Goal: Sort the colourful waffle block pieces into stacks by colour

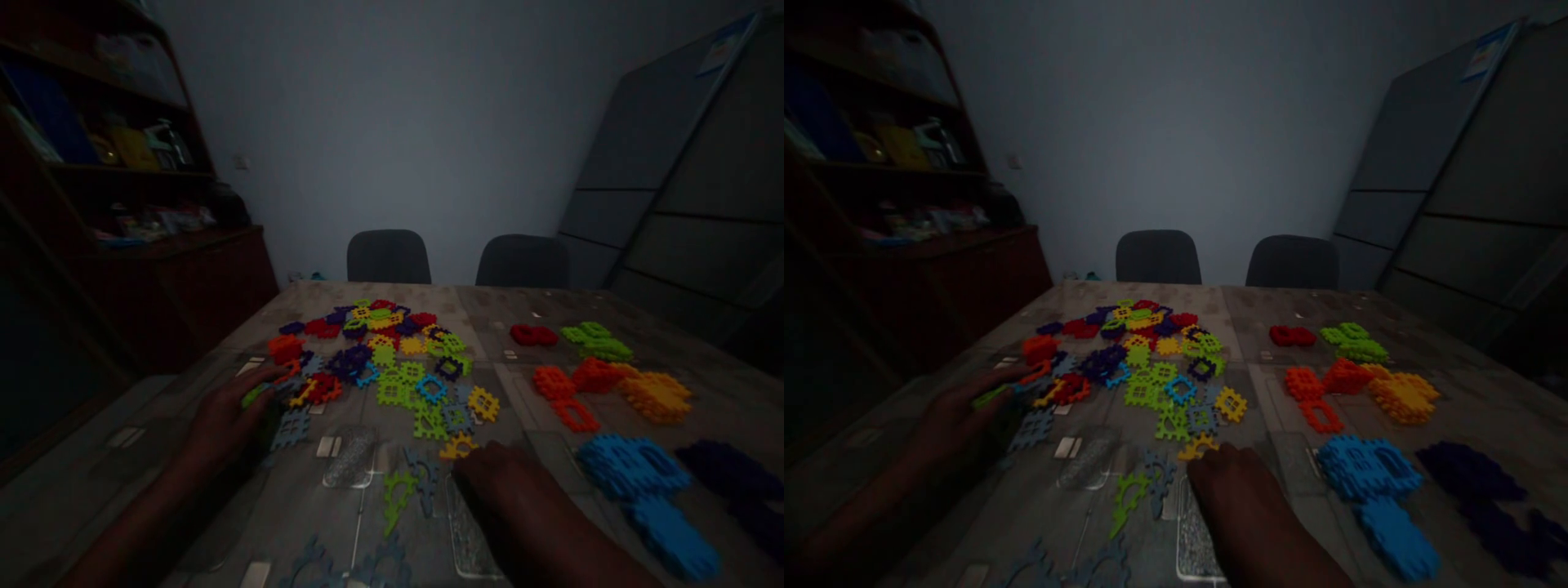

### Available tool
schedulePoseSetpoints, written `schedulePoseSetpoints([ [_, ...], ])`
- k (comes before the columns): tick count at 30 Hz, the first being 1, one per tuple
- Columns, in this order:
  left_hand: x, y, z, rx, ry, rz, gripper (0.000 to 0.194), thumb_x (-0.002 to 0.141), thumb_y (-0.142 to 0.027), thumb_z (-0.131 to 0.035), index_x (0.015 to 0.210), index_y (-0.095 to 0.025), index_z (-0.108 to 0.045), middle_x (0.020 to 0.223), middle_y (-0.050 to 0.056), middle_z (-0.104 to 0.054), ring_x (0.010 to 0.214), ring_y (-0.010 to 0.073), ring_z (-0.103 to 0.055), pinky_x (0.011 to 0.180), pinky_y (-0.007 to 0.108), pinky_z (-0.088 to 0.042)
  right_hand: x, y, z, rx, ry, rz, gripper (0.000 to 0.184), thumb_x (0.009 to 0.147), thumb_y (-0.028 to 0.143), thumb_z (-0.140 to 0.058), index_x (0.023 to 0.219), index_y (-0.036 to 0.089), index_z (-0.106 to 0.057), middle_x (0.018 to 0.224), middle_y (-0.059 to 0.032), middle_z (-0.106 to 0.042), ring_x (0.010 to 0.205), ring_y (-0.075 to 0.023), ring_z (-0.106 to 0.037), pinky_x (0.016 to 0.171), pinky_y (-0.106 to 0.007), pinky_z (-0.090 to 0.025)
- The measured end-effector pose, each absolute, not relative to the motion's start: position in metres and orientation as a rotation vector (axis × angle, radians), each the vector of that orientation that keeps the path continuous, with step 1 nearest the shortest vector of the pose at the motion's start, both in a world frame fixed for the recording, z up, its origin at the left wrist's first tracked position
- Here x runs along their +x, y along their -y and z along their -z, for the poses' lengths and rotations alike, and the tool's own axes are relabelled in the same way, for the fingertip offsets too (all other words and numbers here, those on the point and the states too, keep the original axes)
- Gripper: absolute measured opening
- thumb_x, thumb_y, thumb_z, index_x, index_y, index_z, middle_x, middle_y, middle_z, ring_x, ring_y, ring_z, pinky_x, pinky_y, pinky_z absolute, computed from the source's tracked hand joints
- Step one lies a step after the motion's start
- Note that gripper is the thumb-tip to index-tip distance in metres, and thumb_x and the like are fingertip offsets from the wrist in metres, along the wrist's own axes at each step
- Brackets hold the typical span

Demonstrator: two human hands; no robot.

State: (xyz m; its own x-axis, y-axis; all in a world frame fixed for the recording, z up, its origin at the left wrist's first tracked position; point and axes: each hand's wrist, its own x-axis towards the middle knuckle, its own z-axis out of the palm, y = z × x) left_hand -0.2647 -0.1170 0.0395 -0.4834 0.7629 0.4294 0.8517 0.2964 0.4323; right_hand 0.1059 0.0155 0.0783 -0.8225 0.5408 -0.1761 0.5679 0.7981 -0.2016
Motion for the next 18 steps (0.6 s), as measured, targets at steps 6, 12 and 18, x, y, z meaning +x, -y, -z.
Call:
schedulePoseSetpoints([
  [6,-0.232,0.117,-0.045,-1.865,2.304,1.0,0.05,0.097,-0.057,-0.045,0.115,-0.02,-0.073,0.12,0.009,-0.075,0.11,0.0276,-0.07,0.099,0.039,-0.054,0.088,-0.002,-0.057,0.929,-2.861,0.424,0.029,0.095,0.021,-0.057,0.123,0.02,-0.065,0.118,-0.0136,-0.069,0.104,-0.0296,-0.065,0.087,-0.041,-0.05],
  [12,-0.182,0.118,-0.048,-2.295,2.155,0.916,0.03,0.103,-0.033,-0.045,0.114,-0.022,-0.07,0.115,0.008,-0.074,0.105,0.0231,-0.069,0.095,0.036,-0.054,0.088,0.001,-0.023,0.866,-2.998,0.382,0.053,0.092,0.024,-0.062,0.143,0.017,-0.053,0.128,-0.0183,-0.062,0.114,-0.0353,-0.06,0.097,-0.052,-0.049],
  [18,-0.163,0.12,-0.043,-2.639,2.088,0.813,0.025,0.101,-0.018,-0.046,0.116,-0.025,-0.064,0.111,0.004,-0.07,0.103,0.0194,-0.065,0.094,0.033,-0.052,0.085,-0.001,-0.018,0.699,-3.089,0.43,0.047,0.091,0.01,-0.055,0.138,0.018,-0.058,0.118,-0.0151,-0.064,0.107,-0.0315,-0.06,0.091,-0.048,-0.05],
])
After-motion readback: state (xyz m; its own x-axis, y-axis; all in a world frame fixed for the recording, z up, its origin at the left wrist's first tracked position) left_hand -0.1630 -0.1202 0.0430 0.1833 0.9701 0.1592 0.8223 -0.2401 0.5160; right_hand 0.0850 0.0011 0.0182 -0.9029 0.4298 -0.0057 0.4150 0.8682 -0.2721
